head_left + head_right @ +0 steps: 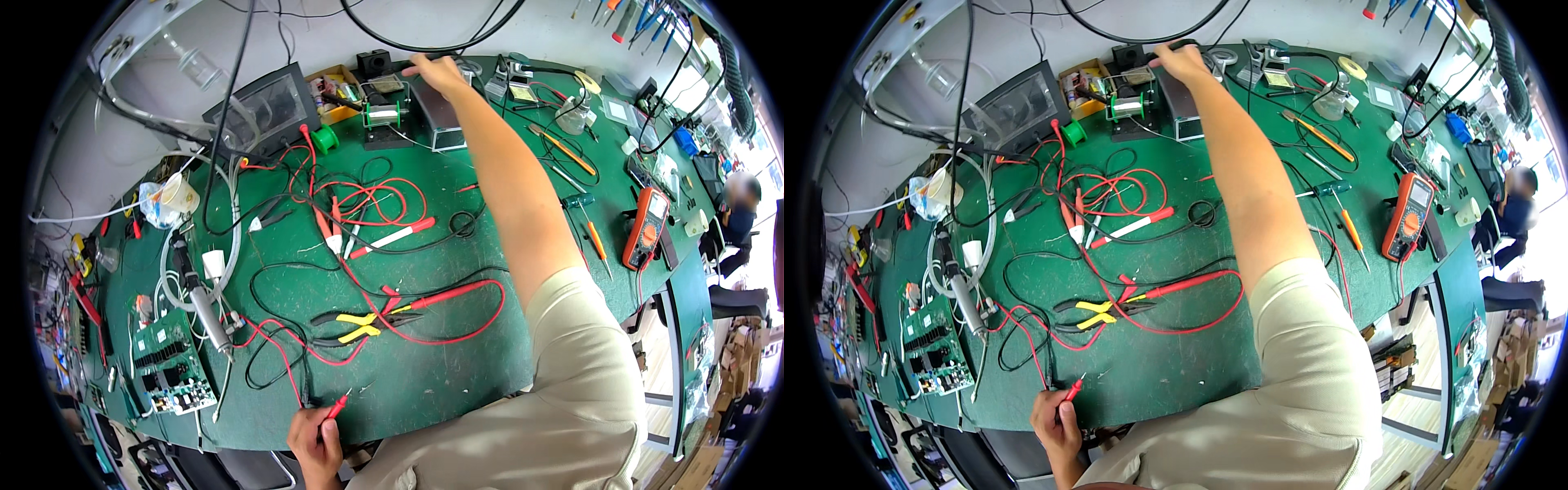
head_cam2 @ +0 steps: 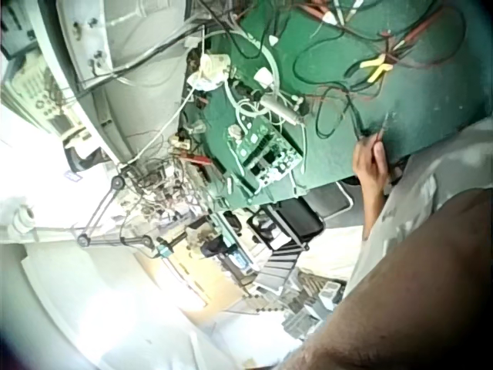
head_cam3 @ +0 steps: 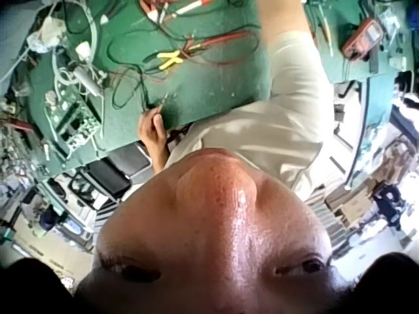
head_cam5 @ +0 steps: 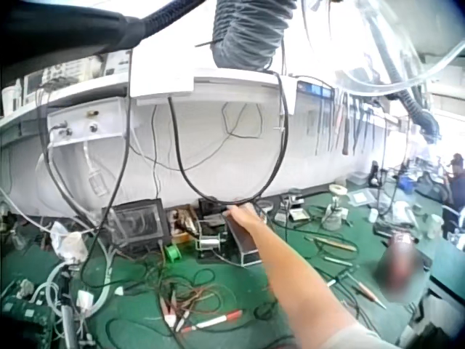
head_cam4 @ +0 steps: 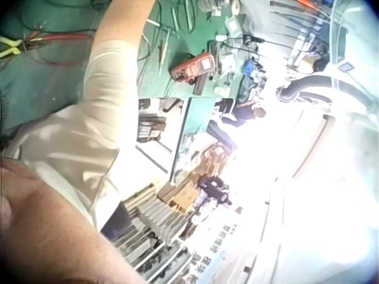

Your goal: The person is soldering a wire onto a red test probe by hand using a soldering iron and solder wire, making several applications of solder to the joint.

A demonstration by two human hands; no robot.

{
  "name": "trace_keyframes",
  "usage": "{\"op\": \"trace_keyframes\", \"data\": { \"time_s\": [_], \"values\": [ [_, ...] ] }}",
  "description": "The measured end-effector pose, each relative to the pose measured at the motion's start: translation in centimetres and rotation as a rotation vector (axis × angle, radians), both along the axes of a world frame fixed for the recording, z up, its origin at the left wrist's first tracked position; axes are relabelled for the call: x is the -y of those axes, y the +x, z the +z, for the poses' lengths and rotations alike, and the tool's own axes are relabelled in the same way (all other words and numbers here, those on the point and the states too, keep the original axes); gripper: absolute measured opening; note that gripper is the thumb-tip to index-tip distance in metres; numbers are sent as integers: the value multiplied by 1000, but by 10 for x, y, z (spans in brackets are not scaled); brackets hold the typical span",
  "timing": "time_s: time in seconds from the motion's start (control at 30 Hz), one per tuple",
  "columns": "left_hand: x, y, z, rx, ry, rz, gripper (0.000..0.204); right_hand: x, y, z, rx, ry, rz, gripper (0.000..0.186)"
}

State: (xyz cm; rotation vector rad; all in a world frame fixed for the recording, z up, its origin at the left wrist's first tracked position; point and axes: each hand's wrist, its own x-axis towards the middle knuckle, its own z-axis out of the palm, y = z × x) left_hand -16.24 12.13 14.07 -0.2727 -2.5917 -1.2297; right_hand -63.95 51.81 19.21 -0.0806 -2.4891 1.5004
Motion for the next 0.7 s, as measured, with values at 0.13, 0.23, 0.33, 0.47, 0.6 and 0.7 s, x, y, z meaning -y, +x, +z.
{"op": "trace_keyframes", "data": {
  "time_s": [0.13,0.23,0.33,0.47,0.6,0.7],
  "values": [
    [-9,-9,-5,-14,-4,-2,18,-17,-19,-12,-31,142,-76,46],
    [-9,-8,-3,-12,-18,-1,18,-22,-38,-9,-129,166,-31,38],
    [-4,-6,-4,2,-5,5,11,-19,-39,-1,-273,257,-57,28],
    [-8,-10,0,23,10,0,18,-35,-30,-4,-278,147,-108,27],
    [-5,-8,2,42,10,1,19,-30,-30,-6,-214,148,-89,26],
    [-4,-7,3,25,8,4,19,-17,-25,-8,-205,148,-87,29]
  ]
}}
